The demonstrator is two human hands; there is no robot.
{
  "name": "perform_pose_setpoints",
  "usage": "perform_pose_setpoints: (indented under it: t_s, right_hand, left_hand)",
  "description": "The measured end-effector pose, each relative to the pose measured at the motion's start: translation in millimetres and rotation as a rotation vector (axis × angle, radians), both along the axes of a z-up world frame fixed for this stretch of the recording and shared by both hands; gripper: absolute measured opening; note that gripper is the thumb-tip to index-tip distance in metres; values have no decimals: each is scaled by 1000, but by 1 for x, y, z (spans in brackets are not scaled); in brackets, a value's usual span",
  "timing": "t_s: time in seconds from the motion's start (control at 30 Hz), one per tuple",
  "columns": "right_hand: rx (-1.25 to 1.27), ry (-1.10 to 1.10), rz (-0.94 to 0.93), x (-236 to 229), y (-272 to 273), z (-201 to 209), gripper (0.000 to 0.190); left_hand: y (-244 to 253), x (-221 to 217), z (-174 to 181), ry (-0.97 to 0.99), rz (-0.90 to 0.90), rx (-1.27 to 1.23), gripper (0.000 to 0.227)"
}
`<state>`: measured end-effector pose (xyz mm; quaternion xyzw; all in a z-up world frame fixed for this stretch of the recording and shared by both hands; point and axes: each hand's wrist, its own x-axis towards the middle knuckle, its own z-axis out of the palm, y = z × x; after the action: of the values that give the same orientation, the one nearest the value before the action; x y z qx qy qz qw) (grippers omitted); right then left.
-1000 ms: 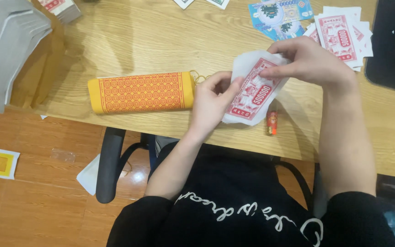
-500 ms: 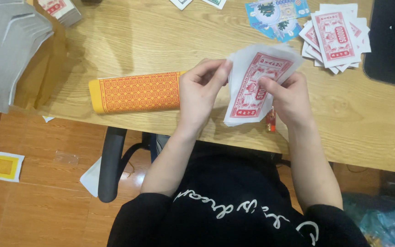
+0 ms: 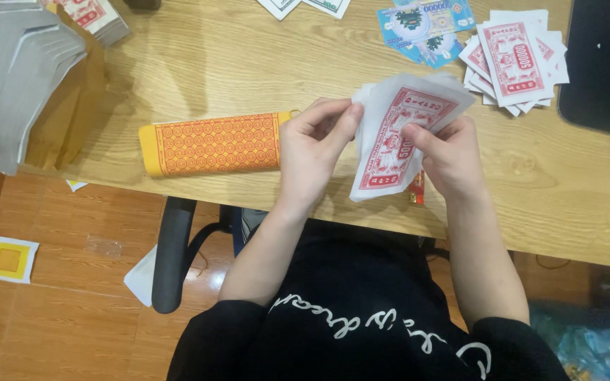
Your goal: The person bundles printed paper slips by placing them into a larger yellow paper wrap and securing the bundle with a rubber band.
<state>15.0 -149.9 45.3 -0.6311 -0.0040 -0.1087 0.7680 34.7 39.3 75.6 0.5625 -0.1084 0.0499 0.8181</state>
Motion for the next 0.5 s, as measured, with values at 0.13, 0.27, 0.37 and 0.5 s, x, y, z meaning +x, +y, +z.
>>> perform_pose_setpoints:
  t_s: [0.13,0.27,0.37,0.5]
  right_hand:
    - [32,3,12,1,-3,-8,23]
    - [20,-1,0,-1,1,-3,23]
    - [-3,-6,-14,-2,0,-5,25]
    - [14,-5,-5,-6,6,1,25]
  left_hand:
    - [-3,-4,1,50,-28,-47,27]
    - [-5,-7,-4,-14,-50,-20,19]
    - [-1,-4,-2,-60,-108,-12,20]
    - [-5,-5,-4,28,-112,-5,24]
